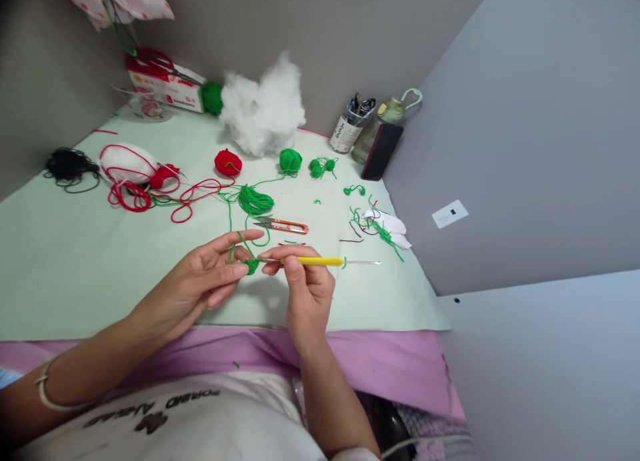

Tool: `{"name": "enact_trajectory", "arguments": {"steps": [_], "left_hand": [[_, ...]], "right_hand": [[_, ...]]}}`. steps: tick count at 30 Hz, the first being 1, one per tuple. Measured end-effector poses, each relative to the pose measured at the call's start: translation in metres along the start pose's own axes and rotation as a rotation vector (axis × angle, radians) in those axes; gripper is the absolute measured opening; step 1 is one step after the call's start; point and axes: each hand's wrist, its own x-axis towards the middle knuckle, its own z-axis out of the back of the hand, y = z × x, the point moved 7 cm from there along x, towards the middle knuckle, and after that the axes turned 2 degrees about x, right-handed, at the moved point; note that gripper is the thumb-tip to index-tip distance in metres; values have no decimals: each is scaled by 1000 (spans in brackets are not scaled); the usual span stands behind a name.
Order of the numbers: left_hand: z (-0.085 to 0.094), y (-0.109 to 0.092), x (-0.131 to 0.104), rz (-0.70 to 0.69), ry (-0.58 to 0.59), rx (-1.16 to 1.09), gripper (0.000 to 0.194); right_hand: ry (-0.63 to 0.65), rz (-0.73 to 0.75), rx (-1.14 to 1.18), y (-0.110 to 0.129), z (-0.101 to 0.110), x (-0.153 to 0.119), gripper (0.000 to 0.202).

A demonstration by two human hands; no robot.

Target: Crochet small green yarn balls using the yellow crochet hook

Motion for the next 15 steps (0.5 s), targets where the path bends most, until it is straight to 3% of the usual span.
{"name": "enact_trajectory", "arguments": {"steps": [6,11,15], "left_hand": [[2,-5,-2,-28,-29,10,41],[5,-8,-4,-110,-84,135,44],[6,-13,-7,-182,-137,247,45]], "right_hand": [[36,60,-131,13,-2,-1,22],[114,279,-381,32,-11,-9,21],[172,401,-445,37,-15,-13,24]]}}
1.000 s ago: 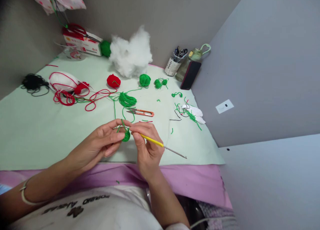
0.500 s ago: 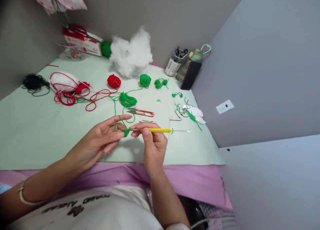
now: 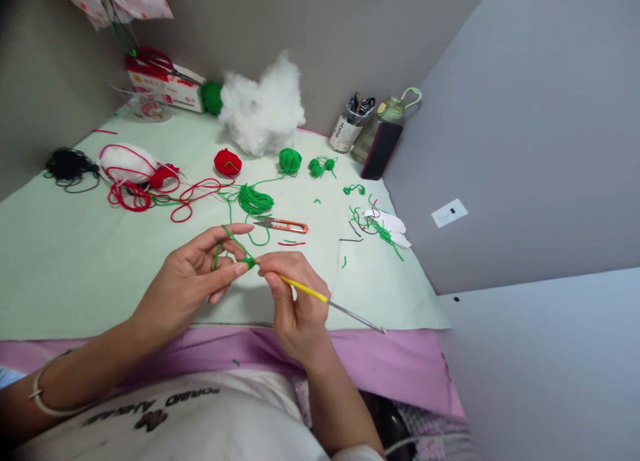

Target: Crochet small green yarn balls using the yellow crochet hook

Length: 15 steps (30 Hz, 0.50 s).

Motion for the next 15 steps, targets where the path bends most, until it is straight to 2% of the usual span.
{"name": "enact_trajectory", "arguments": {"steps": [5,7,9,12,15], "left_hand": [[1,-7,-3,-34,-64,65,42],[-1,-7,-4,-23,-61,37,47],[-5,-5,-3,11,-35,-50,54],[-13,3,-1,146,66,-244,54],[-14,6,1,242,124,-346,46]], "right_hand": [[-6,48,-4,-3,-1,-1,29],[18,91,-93,-3,-6,-4,32],[24,172,-257,-2,-12,-11,37],[-37,270,-429,3,-16,-18,46],[-77,169,-265,1,-11,-13,38]]}}
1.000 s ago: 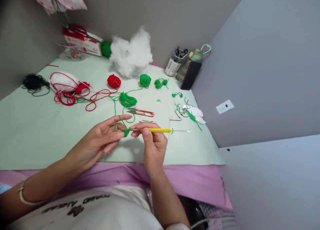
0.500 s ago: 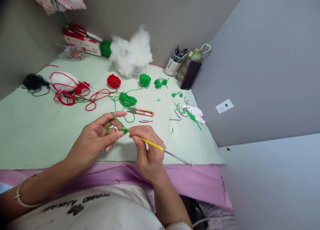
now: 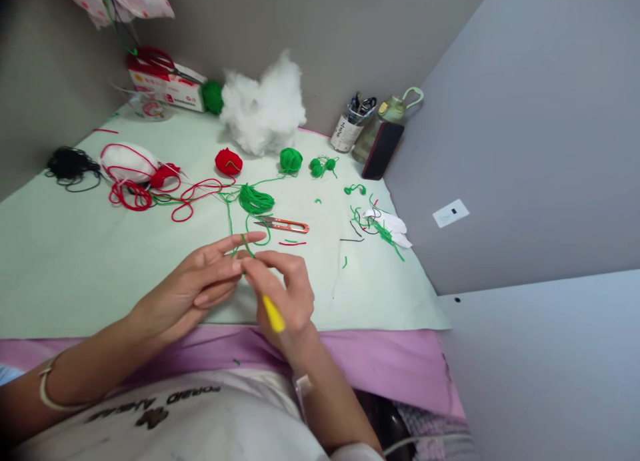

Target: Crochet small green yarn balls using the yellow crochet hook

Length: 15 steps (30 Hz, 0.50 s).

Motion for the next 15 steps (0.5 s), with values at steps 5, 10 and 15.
{"name": "enact_trajectory", "arguments": {"steps": [5,10,15], "left_hand": [[7,-10,2,-77,-14,28,35],[3,-2,2,-83,34,73,31],[6,-1,1,-157,-61,87,35]], "right_hand": [[-113,-393,483,-22,5,12,20],[-50,-442,499,-26,-7,14,17],[-7,-202,188,-10,-8,8,25]]}}
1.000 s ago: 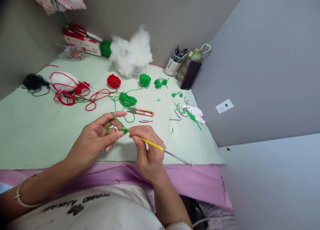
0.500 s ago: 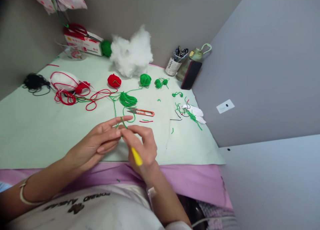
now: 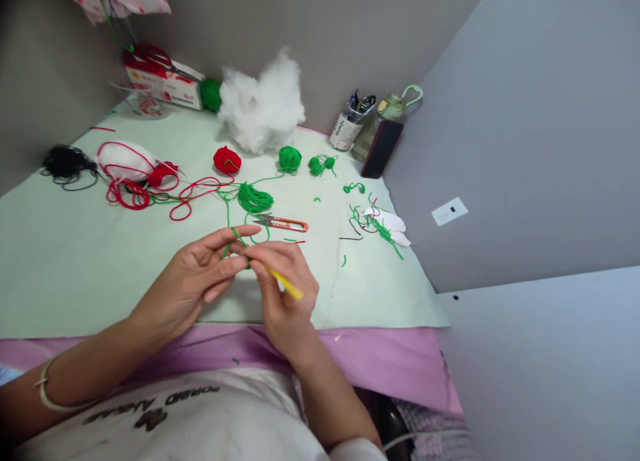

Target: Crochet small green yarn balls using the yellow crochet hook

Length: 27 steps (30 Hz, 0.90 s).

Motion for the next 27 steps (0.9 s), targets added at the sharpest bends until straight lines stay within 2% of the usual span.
{"name": "enact_trajectory", "arguments": {"steps": [2,3,4,6,9,13,15,20,27], "left_hand": [[-3,3,1,57,28,-80,34],[-5,6,2,104,56,-130,33],[-7,7,2,147,85,-174,32],[-7,6,4,182,107,-228,27],[-3,-1,6,132,79,-222,24],[-3,-3,4,44,53,-99,34],[-2,-2,3,15,32,-42,34],[-1,-4,0,3,21,-3,32],[2,-6,-3,-13,3,52,30]], "right_hand": [[14,146,-130,8,0,-3,31],[10,168,-146,9,1,-4,32],[0,141,-108,7,4,-2,30],[-57,-36,72,-5,12,3,23],[-98,-257,369,-18,13,7,20],[-25,-269,376,-17,5,8,14],[-31,-310,358,-21,4,6,14],[-64,-449,518,-33,6,0,17],[-29,-395,523,-23,9,4,20]]}}
